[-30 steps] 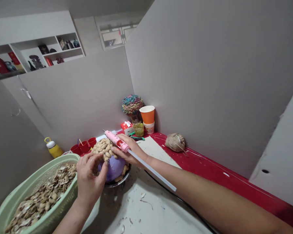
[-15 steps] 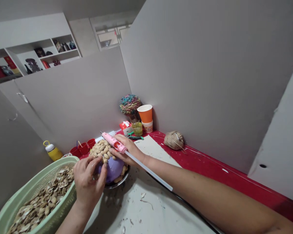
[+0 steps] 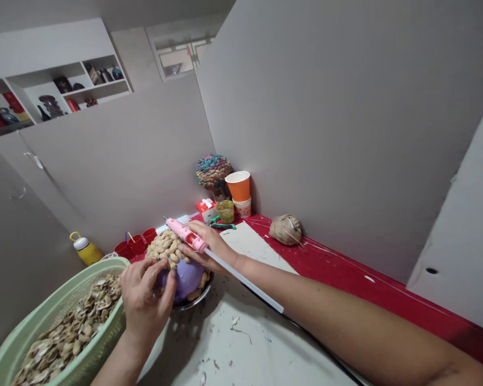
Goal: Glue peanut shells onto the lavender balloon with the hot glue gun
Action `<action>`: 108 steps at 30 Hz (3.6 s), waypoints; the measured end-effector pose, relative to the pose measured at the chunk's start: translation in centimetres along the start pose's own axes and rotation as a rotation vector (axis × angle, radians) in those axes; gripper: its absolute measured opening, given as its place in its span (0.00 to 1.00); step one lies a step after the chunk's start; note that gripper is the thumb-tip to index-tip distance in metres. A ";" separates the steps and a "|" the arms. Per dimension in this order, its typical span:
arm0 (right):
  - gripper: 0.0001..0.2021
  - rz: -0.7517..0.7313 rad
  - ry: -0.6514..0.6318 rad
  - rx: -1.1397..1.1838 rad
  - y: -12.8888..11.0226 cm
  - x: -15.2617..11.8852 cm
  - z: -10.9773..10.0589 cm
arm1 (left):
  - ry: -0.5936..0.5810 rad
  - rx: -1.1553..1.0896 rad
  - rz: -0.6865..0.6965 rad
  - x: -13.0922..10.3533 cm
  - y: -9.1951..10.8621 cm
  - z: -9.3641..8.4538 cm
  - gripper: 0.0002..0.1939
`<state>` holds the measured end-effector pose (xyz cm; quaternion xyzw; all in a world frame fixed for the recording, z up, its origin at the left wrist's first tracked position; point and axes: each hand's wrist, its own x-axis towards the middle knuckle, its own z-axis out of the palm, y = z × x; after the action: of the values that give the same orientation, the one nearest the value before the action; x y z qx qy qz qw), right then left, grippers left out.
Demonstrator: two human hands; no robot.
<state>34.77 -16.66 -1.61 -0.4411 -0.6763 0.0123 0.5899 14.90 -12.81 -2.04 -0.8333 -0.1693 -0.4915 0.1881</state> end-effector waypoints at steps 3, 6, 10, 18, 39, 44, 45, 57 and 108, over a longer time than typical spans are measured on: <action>0.11 -0.002 -0.004 -0.003 0.0 0.0 0.0 | 0.001 -0.004 -0.009 0.0 -0.1 0.0 0.10; 0.11 -0.003 -0.005 -0.005 0.0 0.0 0.0 | 0.000 -0.012 -0.014 0.1 -0.1 0.0 0.09; 0.12 -0.006 0.004 -0.007 -0.2 0.0 0.0 | -0.008 -0.017 -0.025 0.1 -0.1 0.0 0.09; 0.16 -0.034 -0.032 -0.076 -1.1 -0.4 0.2 | -0.018 0.009 -0.003 -0.1 -0.3 0.1 0.10; 0.14 0.010 -0.078 -0.122 -1.5 -0.4 0.0 | -0.012 0.026 0.022 0.2 -0.2 0.1 0.07; 0.14 0.003 -0.065 -0.117 -1.4 -0.4 0.1 | 0.017 0.030 -0.006 0.0 -0.1 0.4 0.08; 0.14 0.004 -0.064 -0.118 -1.4 -0.4 0.2 | 0.022 0.031 -0.013 0.0 -0.1 0.5 0.08; 0.13 0.011 -0.068 -0.153 -1.2 -0.4 0.3 | 0.003 -0.012 -0.081 0.3 0.4 0.5 0.05; 0.14 0.034 -0.063 -0.137 -1.2 -0.4 0.2 | 0.052 -0.056 -0.045 -0.5 0.1 0.5 0.09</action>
<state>33.82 -17.51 -1.32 -0.4911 -0.6862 -0.0102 0.5365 15.10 -12.72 -2.67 -0.8211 -0.1690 -0.5218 0.1581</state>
